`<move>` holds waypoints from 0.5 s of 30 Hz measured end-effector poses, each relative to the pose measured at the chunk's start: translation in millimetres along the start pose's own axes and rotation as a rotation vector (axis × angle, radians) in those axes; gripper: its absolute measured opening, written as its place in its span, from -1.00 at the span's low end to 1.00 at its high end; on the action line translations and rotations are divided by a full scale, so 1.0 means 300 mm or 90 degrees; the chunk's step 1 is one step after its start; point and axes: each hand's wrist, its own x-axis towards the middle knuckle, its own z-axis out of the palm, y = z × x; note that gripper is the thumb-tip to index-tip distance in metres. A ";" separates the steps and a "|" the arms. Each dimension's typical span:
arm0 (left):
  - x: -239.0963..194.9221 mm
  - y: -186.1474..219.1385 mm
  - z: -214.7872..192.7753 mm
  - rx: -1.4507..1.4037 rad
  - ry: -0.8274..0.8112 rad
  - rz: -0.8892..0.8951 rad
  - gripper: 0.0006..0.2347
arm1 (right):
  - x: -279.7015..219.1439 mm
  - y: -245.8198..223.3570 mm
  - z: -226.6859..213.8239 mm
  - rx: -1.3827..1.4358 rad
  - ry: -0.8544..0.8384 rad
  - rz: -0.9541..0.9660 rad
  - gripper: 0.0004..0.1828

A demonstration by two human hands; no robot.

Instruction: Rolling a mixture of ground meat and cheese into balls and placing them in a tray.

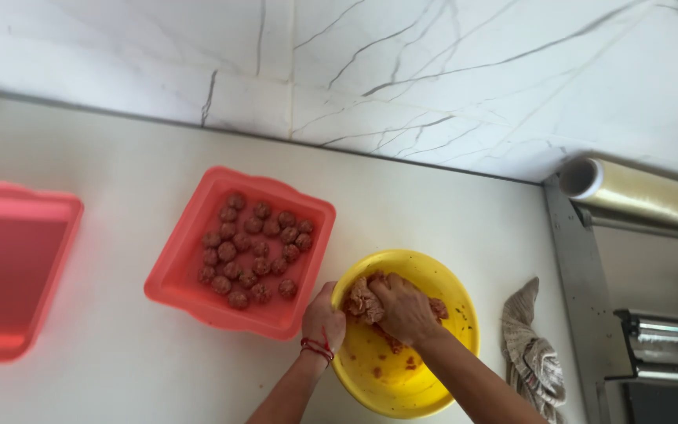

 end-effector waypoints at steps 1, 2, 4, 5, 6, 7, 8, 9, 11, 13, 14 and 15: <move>0.007 -0.007 0.015 0.019 0.006 -0.009 -0.58 | -0.016 -0.012 -0.049 0.015 0.019 0.019 -0.40; 0.020 -0.016 0.026 0.038 0.011 -0.019 -0.59 | -0.026 -0.025 -0.095 0.029 0.039 0.038 -0.24; -0.005 0.017 0.019 0.008 0.002 -0.040 -0.56 | -0.101 -0.089 -0.164 -0.009 0.132 0.015 -0.11; -0.009 0.036 0.010 -0.017 -0.009 -0.054 -0.53 | -0.131 -0.122 -0.197 -0.047 0.233 -0.007 0.04; -0.009 0.024 0.014 -0.016 -0.009 -0.055 -0.53 | -0.175 -0.116 -0.178 -0.045 0.233 -0.007 0.04; -0.005 0.014 0.020 -0.017 0.006 -0.033 -0.52 | -0.214 -0.106 -0.162 -0.112 -0.017 -0.020 0.02; 0.000 0.004 0.026 -0.017 0.021 -0.012 -0.50 | -0.252 -0.096 -0.146 -0.176 -0.268 -0.025 0.02; -0.003 0.021 0.019 -0.018 0.020 -0.015 -0.50 | -0.259 -0.065 -0.135 -0.176 -0.272 -0.025 0.02; -0.008 0.052 0.005 0.002 -0.001 -0.050 -0.51 | -0.274 -0.004 -0.107 0.170 -0.260 -0.053 -0.44; -0.014 0.049 0.007 -0.029 0.009 -0.040 -0.52 | -0.203 -0.069 -0.164 0.092 -0.159 -0.069 -0.24; -0.015 0.051 0.008 -0.059 0.021 -0.028 -0.54 | -0.165 -0.099 -0.195 0.014 -0.057 -0.091 0.04; -0.007 0.054 0.009 -0.060 0.021 -0.025 -0.54 | -0.135 -0.119 -0.169 0.012 -0.055 -0.091 0.04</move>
